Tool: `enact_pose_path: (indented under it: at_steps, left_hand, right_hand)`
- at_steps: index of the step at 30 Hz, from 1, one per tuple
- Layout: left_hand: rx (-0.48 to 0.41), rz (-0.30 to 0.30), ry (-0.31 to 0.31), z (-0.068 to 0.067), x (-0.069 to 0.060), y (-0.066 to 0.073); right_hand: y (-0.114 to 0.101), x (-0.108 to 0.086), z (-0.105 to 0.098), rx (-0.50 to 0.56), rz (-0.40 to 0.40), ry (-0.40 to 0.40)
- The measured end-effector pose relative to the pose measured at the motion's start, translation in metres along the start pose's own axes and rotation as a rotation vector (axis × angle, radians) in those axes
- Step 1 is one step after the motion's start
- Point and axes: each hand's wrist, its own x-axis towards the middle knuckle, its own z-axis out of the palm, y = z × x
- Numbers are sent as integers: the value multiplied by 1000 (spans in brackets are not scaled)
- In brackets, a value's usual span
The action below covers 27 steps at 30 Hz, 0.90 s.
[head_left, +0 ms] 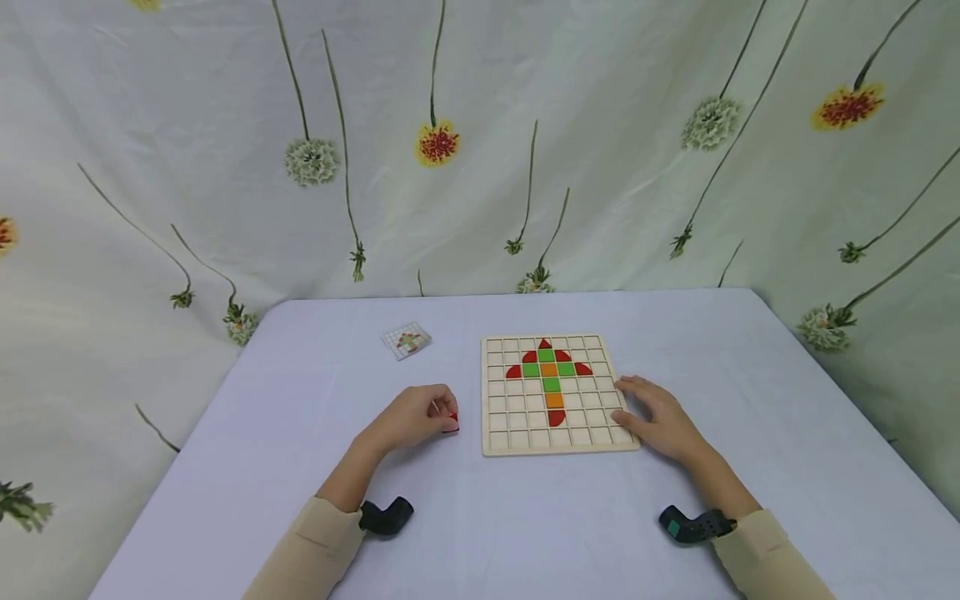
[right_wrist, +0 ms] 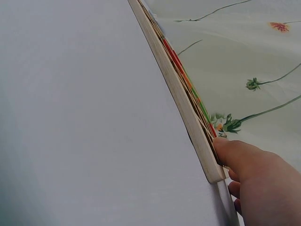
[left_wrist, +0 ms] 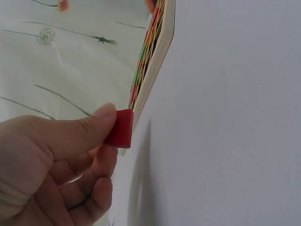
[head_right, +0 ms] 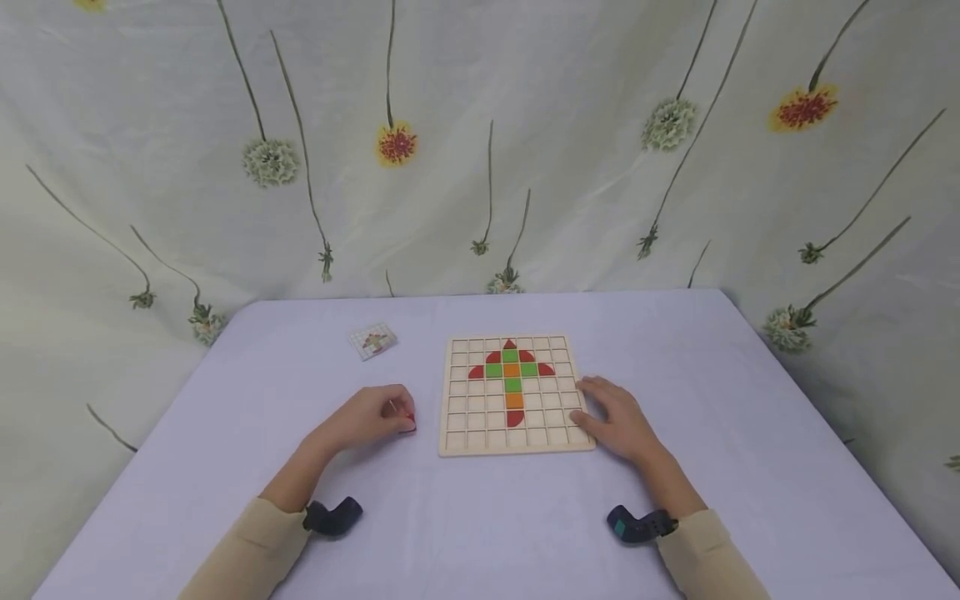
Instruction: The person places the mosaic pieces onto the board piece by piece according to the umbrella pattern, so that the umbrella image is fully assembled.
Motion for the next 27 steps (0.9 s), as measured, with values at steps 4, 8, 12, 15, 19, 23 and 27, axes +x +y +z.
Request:
enact_pose_path:
  at_steps: [4, 8, 12, 15, 19, 23, 27]
  left_hand:
    - [-26, 65, -19, 3, 7, 7]
    - [-41, 97, -50, 9, 16, 14]
    - [-80, 107, -85, 18, 26, 19]
    - [-108, 110, -100, 26, 32, 22]
    - [-116, 112, -106, 34, 40, 28]
    - [-112, 107, -110, 39, 47, 33]
    - [-112, 103, -107, 42, 50, 38]
  right_hand:
    - [0, 0, 0, -5, 23, -13]
    - [0, 0, -1, -1, 31, -24]
    - [-1, 0, -1, -1, 28, -21]
    - [-1, 1, -2, -4, 24, -18]
    - [-1, 0, -2, -9, 13, -11]
    - [-1, 0, -2, -5, -2, 0]
    - [-1, 0, -1, -8, 1, -6]
